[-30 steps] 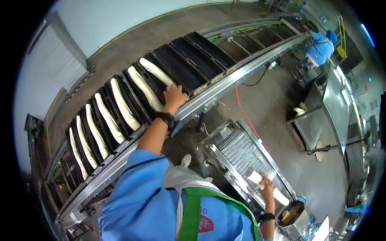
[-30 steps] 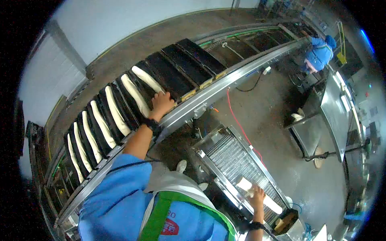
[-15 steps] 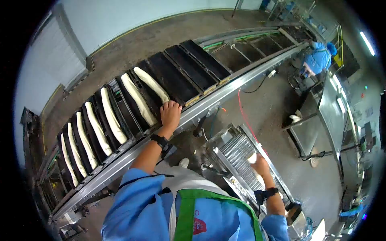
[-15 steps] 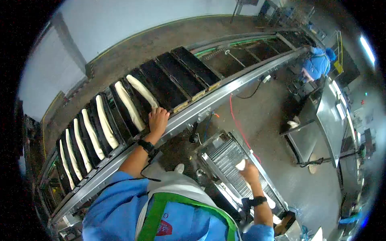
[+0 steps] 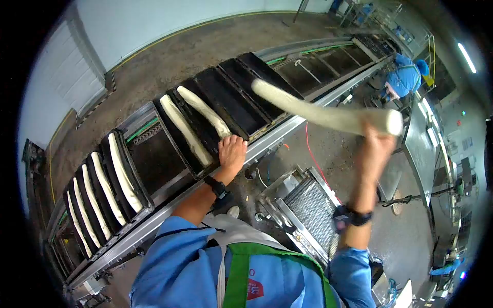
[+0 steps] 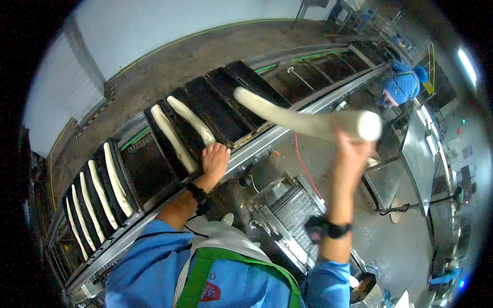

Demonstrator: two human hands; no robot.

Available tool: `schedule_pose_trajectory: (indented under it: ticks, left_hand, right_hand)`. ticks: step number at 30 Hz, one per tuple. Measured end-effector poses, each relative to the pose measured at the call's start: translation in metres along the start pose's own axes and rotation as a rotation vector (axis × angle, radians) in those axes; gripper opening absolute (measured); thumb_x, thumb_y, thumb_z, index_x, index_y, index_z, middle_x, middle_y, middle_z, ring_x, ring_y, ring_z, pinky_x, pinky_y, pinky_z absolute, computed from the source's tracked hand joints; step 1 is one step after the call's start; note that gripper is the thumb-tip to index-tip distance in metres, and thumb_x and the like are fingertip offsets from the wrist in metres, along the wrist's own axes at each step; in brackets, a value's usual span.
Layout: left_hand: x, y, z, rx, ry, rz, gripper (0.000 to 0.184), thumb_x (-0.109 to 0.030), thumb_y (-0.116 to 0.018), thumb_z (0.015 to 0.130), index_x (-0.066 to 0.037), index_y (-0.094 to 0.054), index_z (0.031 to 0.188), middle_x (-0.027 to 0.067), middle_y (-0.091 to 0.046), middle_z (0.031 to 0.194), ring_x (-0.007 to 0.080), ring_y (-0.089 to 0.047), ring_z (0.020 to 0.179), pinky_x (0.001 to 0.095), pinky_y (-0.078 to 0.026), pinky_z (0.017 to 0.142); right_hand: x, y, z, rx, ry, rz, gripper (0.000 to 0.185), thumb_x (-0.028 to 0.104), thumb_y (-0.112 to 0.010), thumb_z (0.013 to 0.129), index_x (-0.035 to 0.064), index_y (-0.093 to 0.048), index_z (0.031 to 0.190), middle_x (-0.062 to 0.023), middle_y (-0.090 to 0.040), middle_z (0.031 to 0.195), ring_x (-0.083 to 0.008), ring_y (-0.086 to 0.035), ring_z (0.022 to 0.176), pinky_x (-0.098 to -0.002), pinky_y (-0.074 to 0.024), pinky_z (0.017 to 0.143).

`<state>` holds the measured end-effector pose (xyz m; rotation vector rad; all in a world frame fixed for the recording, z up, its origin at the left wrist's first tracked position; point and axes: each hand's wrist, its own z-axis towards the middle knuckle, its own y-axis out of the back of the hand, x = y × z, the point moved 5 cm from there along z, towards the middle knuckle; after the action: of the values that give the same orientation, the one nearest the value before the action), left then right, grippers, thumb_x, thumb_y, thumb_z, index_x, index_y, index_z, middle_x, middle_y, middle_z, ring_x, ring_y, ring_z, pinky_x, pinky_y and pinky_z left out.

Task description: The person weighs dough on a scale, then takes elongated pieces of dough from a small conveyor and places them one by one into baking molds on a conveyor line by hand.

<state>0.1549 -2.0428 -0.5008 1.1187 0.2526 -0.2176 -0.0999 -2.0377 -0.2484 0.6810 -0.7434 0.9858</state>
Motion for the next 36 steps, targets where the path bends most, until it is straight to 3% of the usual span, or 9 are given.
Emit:
schedule_pose_trajectory:
  ticks: [4, 7, 12, 14, 16, 18, 21, 25, 36]
  left_hand:
    - [-0.007, -0.011, 0.008, -0.09, -0.038, -0.012, 0.016, -0.022, -0.047, 0.079, -0.007, -0.052, 0.077, 0.0046, -0.05, 0.083, 0.0215, -0.045, 0.086, 0.0366, -0.032, 0.076]
    - [-0.008, -0.022, 0.015, -0.048, -0.002, 0.012, 0.015, -0.021, -0.047, 0.078, -0.007, -0.053, 0.076, 0.005, -0.05, 0.081, 0.0214, -0.045, 0.083, 0.036, -0.033, 0.075]
    - [-0.007, -0.032, 0.024, -0.127, -0.005, -0.01, 0.012, -0.019, -0.051, 0.073, -0.008, -0.054, 0.069, 0.0049, -0.05, 0.075, 0.0211, -0.046, 0.082, 0.0363, -0.034, 0.075]
    - [-0.013, -0.057, 0.027, -0.109, 0.009, -0.021, 0.01, -0.016, -0.051, 0.071, -0.007, -0.054, 0.068, 0.0059, -0.051, 0.073, 0.0218, -0.048, 0.079, 0.0363, -0.036, 0.071]
    - [-0.007, -0.07, 0.025, -0.165, -0.003, -0.162, 0.008, -0.013, -0.051, 0.064, -0.006, -0.055, 0.064, 0.0078, -0.053, 0.07, 0.0229, -0.05, 0.072, 0.0362, -0.039, 0.063]
    - [-0.008, -0.072, 0.022, -0.363, -0.149, -0.408, 0.006, -0.01, -0.051, 0.057, -0.006, -0.056, 0.057, 0.0103, -0.054, 0.065, 0.024, -0.052, 0.063, 0.0352, -0.041, 0.052]
    - [-0.014, -0.122, 0.016, -0.129, 0.052, -0.348, 0.012, -0.017, -0.048, 0.067, -0.006, -0.052, 0.07, 0.0079, -0.048, 0.075, 0.0237, -0.045, 0.077, 0.0368, -0.032, 0.071]
    - [-0.029, -0.115, 0.023, 0.004, -0.005, -0.144, 0.02, -0.021, -0.048, 0.075, -0.002, -0.053, 0.077, 0.0093, -0.048, 0.08, 0.0233, -0.042, 0.085, 0.037, -0.031, 0.079]
    - [-0.02, -0.13, 0.043, 0.071, -0.322, -0.091, 0.013, -0.02, -0.052, 0.068, -0.007, -0.055, 0.069, 0.003, -0.052, 0.07, 0.0177, -0.042, 0.08, 0.0309, -0.029, 0.074]
  right_hand:
    - [-0.131, -0.124, -0.037, 0.294, -0.073, -0.131, 0.041, 0.013, -0.062, 0.069, 0.0011, -0.046, 0.105, -0.0089, -0.049, 0.102, -0.0161, -0.047, 0.09, -0.0292, -0.0389, 0.076]
    - [-0.204, -0.121, -0.077, 0.447, -0.337, -0.126, 0.052, 0.013, -0.064, 0.068, 0.0061, -0.04, 0.114, -0.0107, -0.04, 0.114, -0.019, -0.041, 0.1, -0.03, -0.0364, 0.083]
    - [-0.334, 0.067, -0.144, 0.665, -0.044, -0.682, 0.055, 0.019, -0.068, 0.06, 0.0058, -0.044, 0.108, -0.0188, -0.045, 0.107, -0.0349, -0.042, 0.1, -0.0385, -0.0356, 0.084]
    - [-0.342, 0.165, -0.193, 0.683, -0.19, -0.955, 0.058, 0.021, -0.07, 0.057, 0.003, -0.046, 0.107, -0.0208, -0.045, 0.11, -0.0357, -0.041, 0.103, -0.0392, -0.0363, 0.084]
    - [-0.351, 0.251, -0.254, 0.638, 0.01, -0.943, 0.053, 0.026, -0.068, 0.061, 0.0028, -0.047, 0.104, -0.019, -0.051, 0.095, -0.0368, -0.048, 0.085, -0.0421, -0.041, 0.072]
    - [-0.415, 0.371, -0.346, 0.731, -0.336, -1.197, 0.059, 0.025, -0.066, 0.066, 0.001, -0.04, 0.114, -0.0197, -0.051, 0.102, -0.0331, -0.052, 0.08, -0.0399, -0.044, 0.063]
    - [-0.388, 0.352, -0.345, 0.714, -0.669, -1.316, 0.06, 0.025, -0.065, 0.067, 0.0012, -0.039, 0.115, -0.0186, -0.05, 0.103, -0.0316, -0.051, 0.082, -0.039, -0.0434, 0.065]
    - [-0.383, 0.296, -0.304, 0.675, -0.683, -1.308, 0.06, 0.024, -0.065, 0.068, 0.0014, -0.038, 0.116, -0.017, -0.05, 0.104, -0.0295, -0.05, 0.085, -0.0378, -0.0426, 0.068]
    - [-0.345, 0.26, -0.188, 0.366, -0.545, -1.066, 0.061, 0.023, -0.063, 0.07, 0.0021, -0.034, 0.12, -0.0126, -0.048, 0.108, -0.024, -0.048, 0.092, -0.0346, -0.0404, 0.075]
